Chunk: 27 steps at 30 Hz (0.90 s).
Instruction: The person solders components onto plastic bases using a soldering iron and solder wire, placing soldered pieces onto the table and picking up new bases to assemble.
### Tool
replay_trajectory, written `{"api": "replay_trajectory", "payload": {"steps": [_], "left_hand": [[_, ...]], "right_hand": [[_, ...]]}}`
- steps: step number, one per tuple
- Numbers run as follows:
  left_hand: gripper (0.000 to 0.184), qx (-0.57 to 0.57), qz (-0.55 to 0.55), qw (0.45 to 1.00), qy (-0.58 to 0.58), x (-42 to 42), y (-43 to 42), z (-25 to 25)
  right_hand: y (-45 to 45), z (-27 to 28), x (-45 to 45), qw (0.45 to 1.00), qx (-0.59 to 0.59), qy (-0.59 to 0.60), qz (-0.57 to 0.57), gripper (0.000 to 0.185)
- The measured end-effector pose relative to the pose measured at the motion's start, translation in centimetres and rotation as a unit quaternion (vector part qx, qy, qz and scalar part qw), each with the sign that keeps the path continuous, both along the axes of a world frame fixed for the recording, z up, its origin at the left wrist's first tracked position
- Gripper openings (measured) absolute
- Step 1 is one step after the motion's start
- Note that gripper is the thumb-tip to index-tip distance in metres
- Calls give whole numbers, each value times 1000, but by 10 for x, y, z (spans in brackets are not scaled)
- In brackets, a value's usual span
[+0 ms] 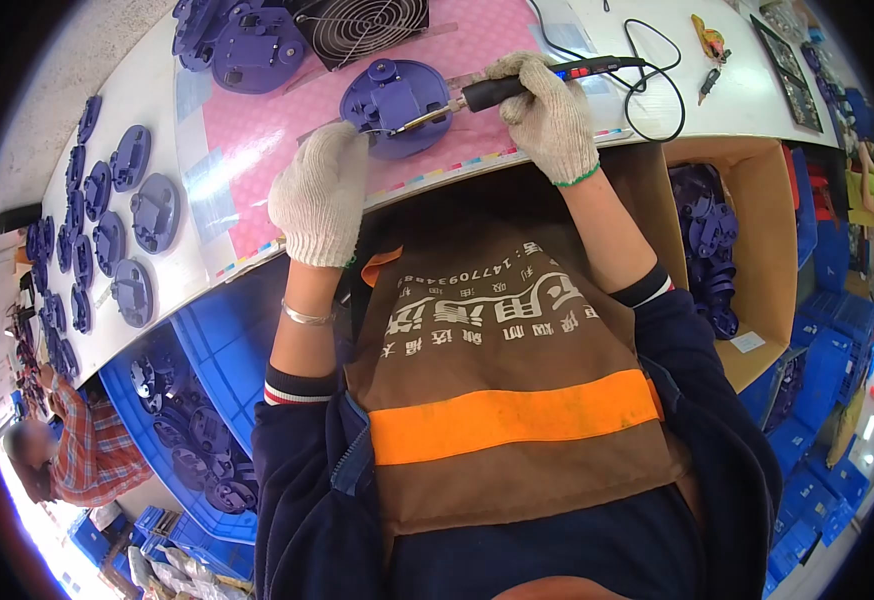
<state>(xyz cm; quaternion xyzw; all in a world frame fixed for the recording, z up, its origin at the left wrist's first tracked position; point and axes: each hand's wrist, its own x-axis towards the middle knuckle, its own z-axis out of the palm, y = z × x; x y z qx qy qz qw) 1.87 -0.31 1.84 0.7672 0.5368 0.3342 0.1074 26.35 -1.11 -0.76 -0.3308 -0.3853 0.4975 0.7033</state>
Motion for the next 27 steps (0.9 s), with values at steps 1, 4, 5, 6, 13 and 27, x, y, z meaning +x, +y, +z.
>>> {"api": "replay_trajectory", "payload": {"steps": [1, 4, 5, 6, 13, 27], "left_hand": [[19, -1, 0, 1000, 1, 0, 0, 0], [20, 11, -10, 1000, 3, -1, 2, -2], [20, 18, -15, 1000, 2, -1, 3, -3], [20, 17, -17, 1000, 2, -1, 3, -4], [20, -14, -11, 1000, -22, 0, 4, -3], [20, -3, -30, 999, -17, 0, 6, -6]], "right_hand": [[-1, 2, -1, 1000, -5, -3, -5, 20], [0, 1, 0, 1000, -3, 9, -4, 20], [1, 1, 0, 1000, -3, 14, -1, 20], [1, 1, 0, 1000, -3, 19, 2, 20], [2, 0, -1, 999, -20, 35, -1, 18], [2, 0, -1, 999, -18, 32, -3, 18]]}}
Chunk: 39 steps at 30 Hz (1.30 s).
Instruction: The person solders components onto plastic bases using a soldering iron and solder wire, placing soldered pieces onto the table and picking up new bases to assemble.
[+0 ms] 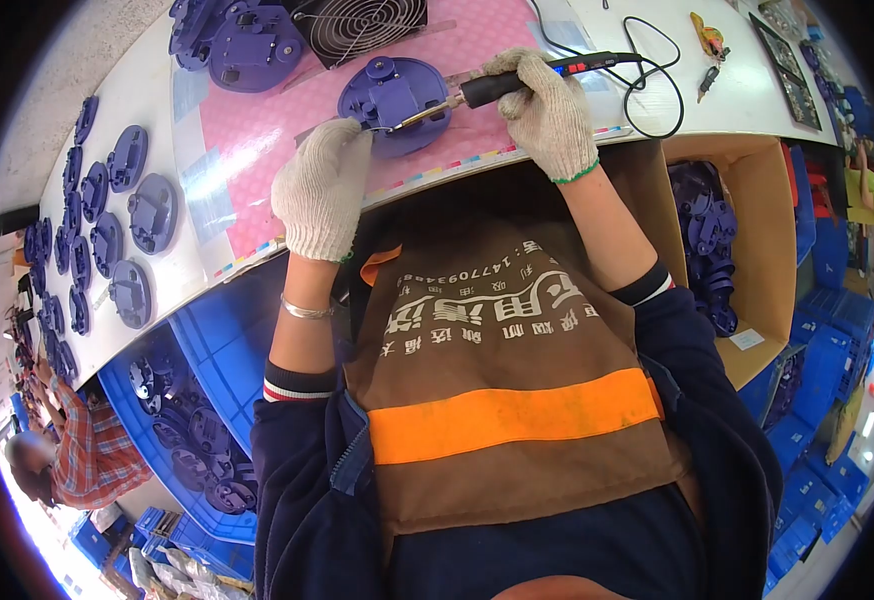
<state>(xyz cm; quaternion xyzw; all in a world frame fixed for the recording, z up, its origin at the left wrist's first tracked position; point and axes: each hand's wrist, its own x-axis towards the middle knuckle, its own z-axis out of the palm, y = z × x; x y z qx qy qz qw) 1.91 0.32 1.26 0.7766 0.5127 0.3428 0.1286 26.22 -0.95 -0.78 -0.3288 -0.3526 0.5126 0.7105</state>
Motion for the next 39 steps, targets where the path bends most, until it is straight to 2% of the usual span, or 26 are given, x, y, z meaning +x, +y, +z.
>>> {"api": "replay_trajectory", "payload": {"steps": [39], "left_hand": [[20, -16, -37, 999, 32, 2, 3, 3]], "right_hand": [[-1, 1, 0, 1000, -8, 7, 7, 18]]}}
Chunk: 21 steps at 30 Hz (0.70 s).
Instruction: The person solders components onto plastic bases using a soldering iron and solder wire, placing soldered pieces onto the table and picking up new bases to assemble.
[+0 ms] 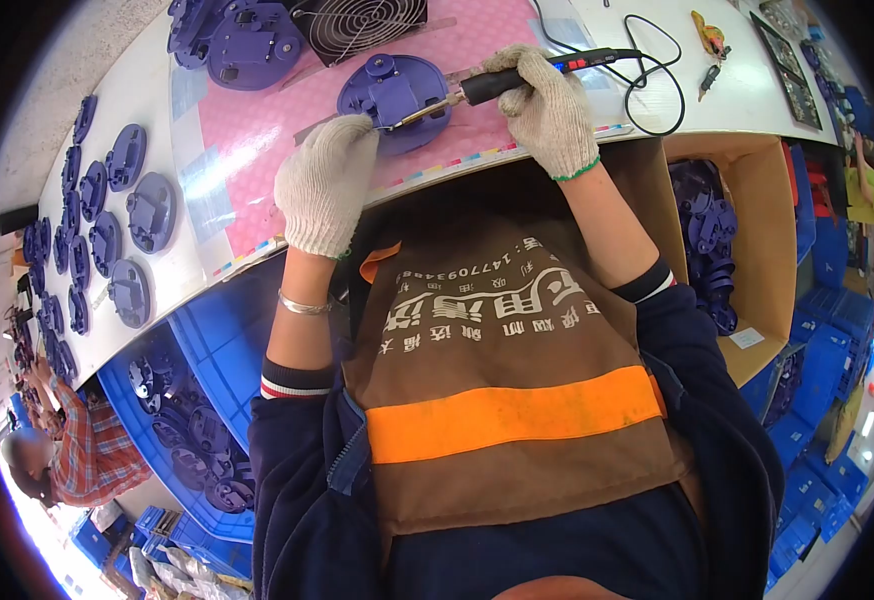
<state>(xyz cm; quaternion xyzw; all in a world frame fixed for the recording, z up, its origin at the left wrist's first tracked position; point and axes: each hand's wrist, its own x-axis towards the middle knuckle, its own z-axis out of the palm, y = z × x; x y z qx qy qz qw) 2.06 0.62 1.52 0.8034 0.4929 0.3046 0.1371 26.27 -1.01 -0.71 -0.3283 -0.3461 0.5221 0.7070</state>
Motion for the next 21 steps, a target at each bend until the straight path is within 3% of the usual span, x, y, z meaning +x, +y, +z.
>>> {"api": "replay_trajectory", "payload": {"steps": [21], "left_hand": [[16, 32, -15, 999, 27, 1, 4, 6]], "right_hand": [[1, -1, 0, 1000, 3, 4, -6, 17]]}}
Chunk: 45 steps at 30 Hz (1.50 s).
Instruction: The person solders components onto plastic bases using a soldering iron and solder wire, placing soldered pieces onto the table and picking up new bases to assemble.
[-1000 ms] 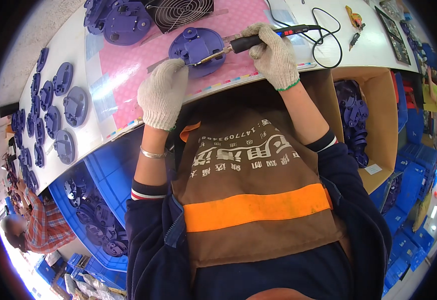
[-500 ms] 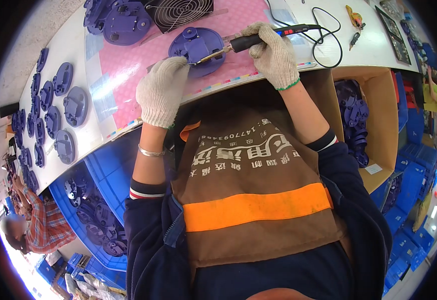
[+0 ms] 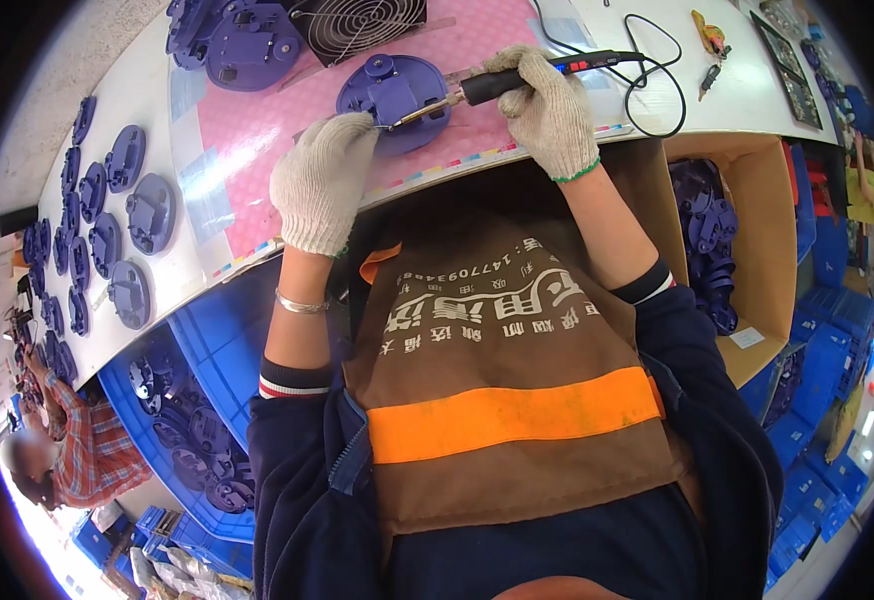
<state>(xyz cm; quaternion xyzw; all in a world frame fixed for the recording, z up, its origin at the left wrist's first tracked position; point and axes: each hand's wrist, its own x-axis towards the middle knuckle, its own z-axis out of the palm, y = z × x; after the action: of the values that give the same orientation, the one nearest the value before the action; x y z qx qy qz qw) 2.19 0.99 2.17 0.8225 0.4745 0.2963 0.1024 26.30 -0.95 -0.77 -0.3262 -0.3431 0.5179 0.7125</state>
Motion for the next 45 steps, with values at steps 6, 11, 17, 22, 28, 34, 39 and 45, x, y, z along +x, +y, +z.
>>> {"api": "replay_trajectory", "payload": {"steps": [6, 11, 17, 22, 28, 34, 39, 45], "left_hand": [[15, -1, -5, 1000, 3, 1, -1, 2], [15, 11, -10, 1000, -1, 0, 0, -2], [15, -3, -3, 1000, 7, 0, -1, 1], [17, 8, -3, 1000, -8, -1, -1, -3], [18, -84, 55, 992, -81, -4, -10, -7], [22, -116, 82, 984, -112, -4, -19, -9], [23, -171, 103, 969, -148, -3, -27, -2], [23, -119, 76, 970, -198, -6, -23, -2]], "right_hand": [[0, 0, 2, 1000, 9, 15, 20, 18], [0, 0, 2, 1000, 11, 13, 17, 17], [-1, 1, 1, 1000, 10, 5, 15, 18], [-2, 3, 2, 1000, -15, -13, 6, 21], [-2, 1, 3, 998, -26, 50, 22, 29], [0, -4, 5, 999, 1, 32, 34, 19], [-1, -2, 4, 999, 19, 22, 27, 18], [-1, 0, 4, 998, -22, 51, 33, 29]]}}
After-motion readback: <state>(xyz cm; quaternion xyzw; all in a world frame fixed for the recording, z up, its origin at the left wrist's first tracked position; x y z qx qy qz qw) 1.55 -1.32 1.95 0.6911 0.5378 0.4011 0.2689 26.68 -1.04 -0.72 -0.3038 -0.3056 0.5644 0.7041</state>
